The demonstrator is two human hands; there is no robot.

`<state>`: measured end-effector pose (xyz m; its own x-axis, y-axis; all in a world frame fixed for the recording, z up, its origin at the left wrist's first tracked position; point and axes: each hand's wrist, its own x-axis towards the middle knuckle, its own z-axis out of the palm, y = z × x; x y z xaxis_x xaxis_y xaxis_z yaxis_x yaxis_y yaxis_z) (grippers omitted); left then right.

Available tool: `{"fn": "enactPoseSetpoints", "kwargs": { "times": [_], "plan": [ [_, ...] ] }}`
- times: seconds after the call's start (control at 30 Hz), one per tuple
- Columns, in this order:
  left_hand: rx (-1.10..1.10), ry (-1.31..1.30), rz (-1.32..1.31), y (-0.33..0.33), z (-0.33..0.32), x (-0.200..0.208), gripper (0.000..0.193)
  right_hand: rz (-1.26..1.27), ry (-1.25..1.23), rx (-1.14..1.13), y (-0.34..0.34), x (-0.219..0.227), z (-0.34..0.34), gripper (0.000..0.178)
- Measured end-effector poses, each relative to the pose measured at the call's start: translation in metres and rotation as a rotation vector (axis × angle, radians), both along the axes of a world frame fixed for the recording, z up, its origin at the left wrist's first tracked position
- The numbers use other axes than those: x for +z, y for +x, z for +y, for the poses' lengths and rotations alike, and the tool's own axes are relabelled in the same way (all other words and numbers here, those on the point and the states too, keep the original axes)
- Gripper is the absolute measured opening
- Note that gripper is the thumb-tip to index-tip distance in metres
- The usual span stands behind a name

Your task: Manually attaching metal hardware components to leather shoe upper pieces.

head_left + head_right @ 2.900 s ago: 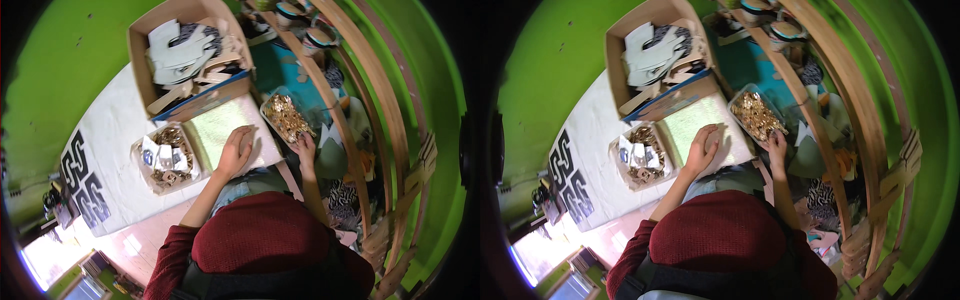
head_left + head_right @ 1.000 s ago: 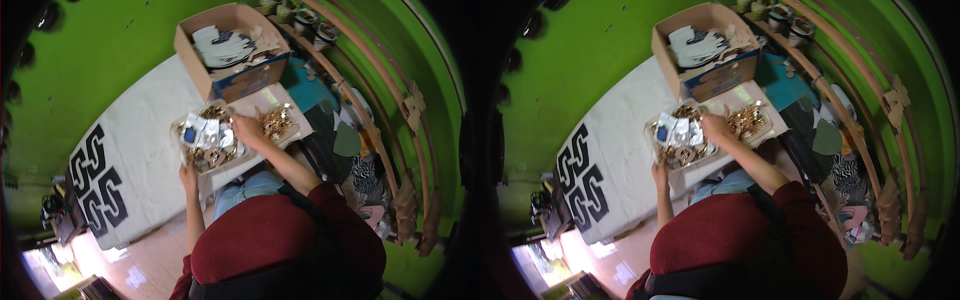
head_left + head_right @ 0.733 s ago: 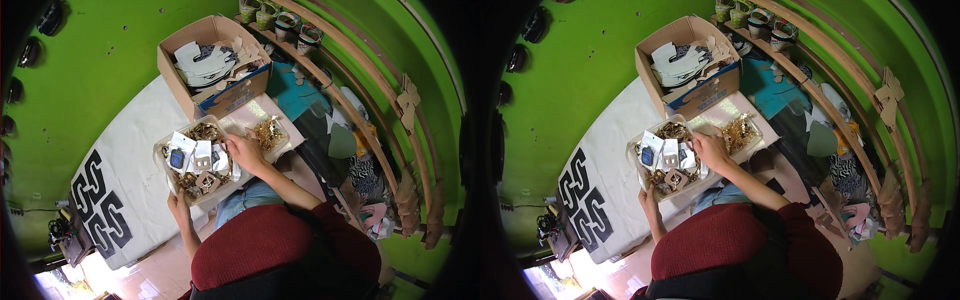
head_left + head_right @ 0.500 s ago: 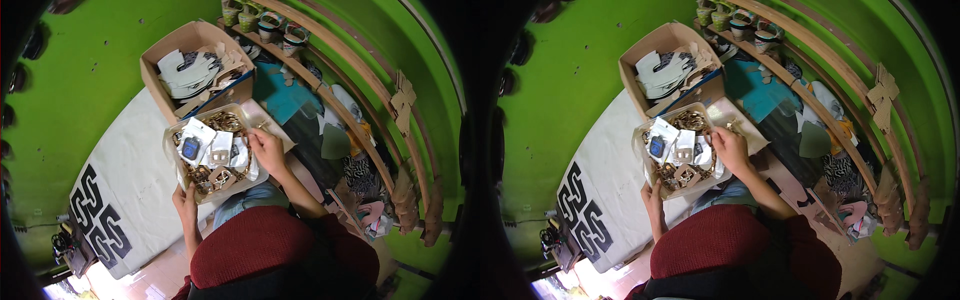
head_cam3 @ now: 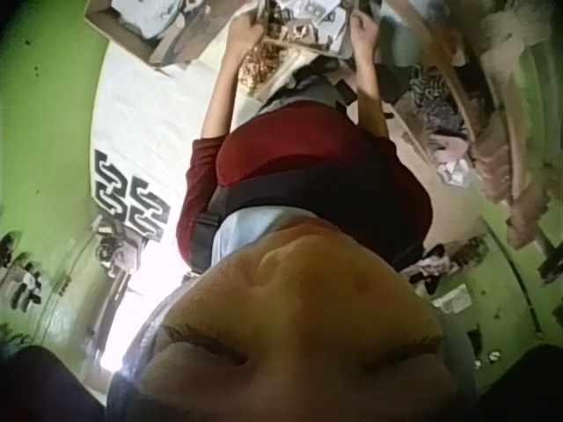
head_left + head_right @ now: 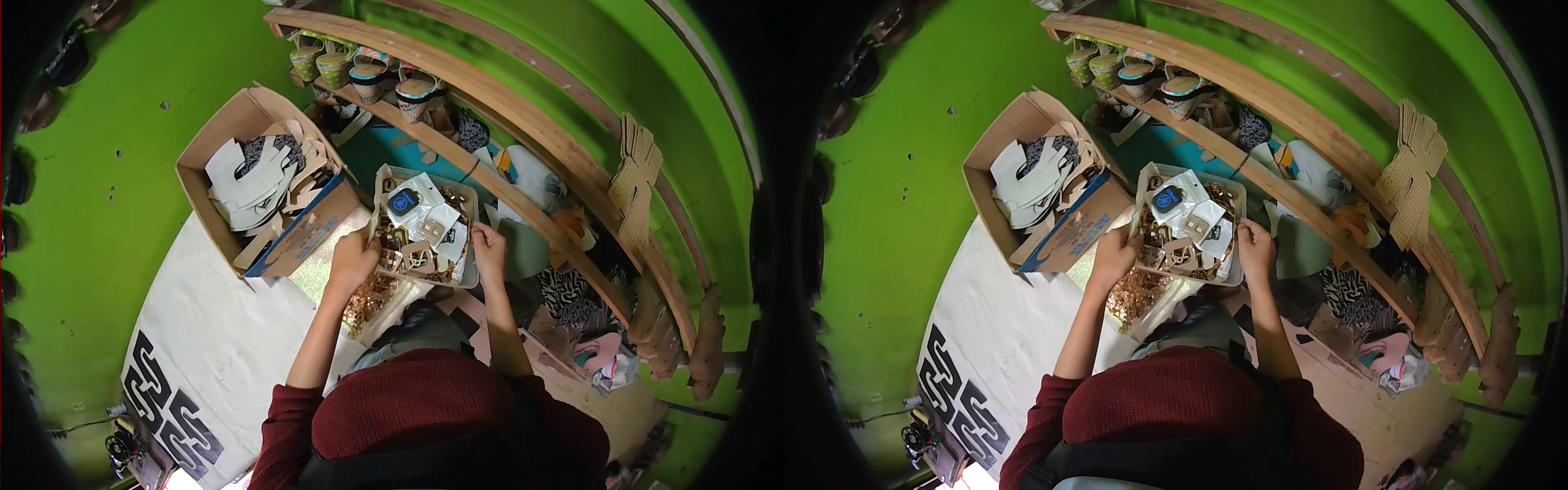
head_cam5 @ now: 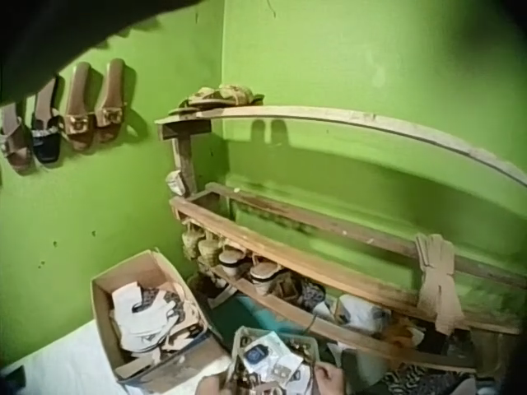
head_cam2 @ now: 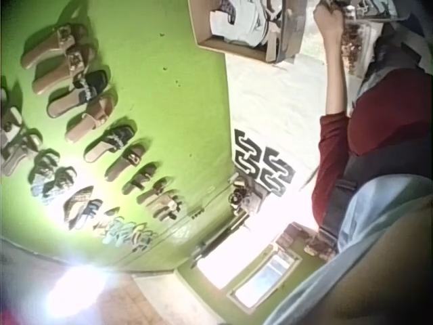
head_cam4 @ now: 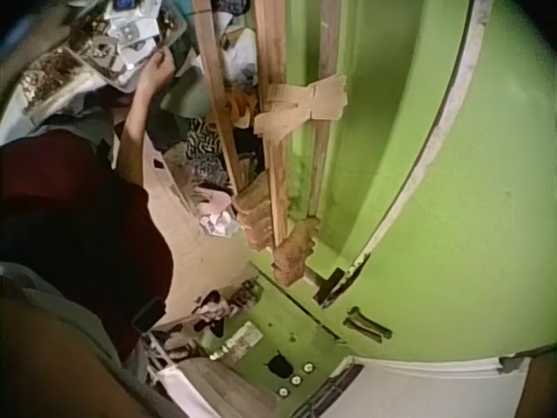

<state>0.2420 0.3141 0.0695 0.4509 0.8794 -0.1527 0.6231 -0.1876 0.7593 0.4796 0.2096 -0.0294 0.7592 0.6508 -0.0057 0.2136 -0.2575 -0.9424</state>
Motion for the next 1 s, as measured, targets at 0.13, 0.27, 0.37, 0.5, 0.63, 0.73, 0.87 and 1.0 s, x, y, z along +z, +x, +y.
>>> {"fn": "enactPoseSetpoints", "kwargs": {
  "times": [0.13,0.27,0.37,0.5,0.63,0.73,0.87,1.0],
  "plan": [
    [-0.019,0.038,-0.010,0.039,0.036,-0.032,0.028,0.085,0.001,-0.037,0.028,-0.046,0.006,0.024],
    [-0.037,-0.017,0.075,0.071,0.074,-0.069,0.031,0.257,-0.066,-0.075,0.038,-0.055,0.020,0.024],
    [-0.035,-0.067,0.045,0.091,0.095,-0.089,0.034,0.380,-0.064,-0.121,0.037,-0.042,0.036,0.024],
    [-0.026,-0.096,0.036,0.121,0.119,-0.126,0.034,0.439,-0.026,-0.136,0.059,-0.083,0.055,0.024],
    [0.059,-0.110,0.261,0.119,0.150,-0.163,0.034,0.489,-0.027,-0.116,0.049,-0.112,0.088,0.025],
    [0.094,-0.128,0.360,0.137,0.154,-0.162,0.034,0.376,0.076,-0.031,0.057,-0.146,0.098,0.022],
    [0.337,-0.119,0.250,0.118,0.176,-0.185,0.031,0.558,0.012,-0.014,0.035,-0.141,0.125,0.023],
    [0.410,0.105,-0.028,0.103,0.185,-0.217,0.040,0.852,0.063,-0.101,0.019,-0.128,0.152,0.030]
  ]
}}
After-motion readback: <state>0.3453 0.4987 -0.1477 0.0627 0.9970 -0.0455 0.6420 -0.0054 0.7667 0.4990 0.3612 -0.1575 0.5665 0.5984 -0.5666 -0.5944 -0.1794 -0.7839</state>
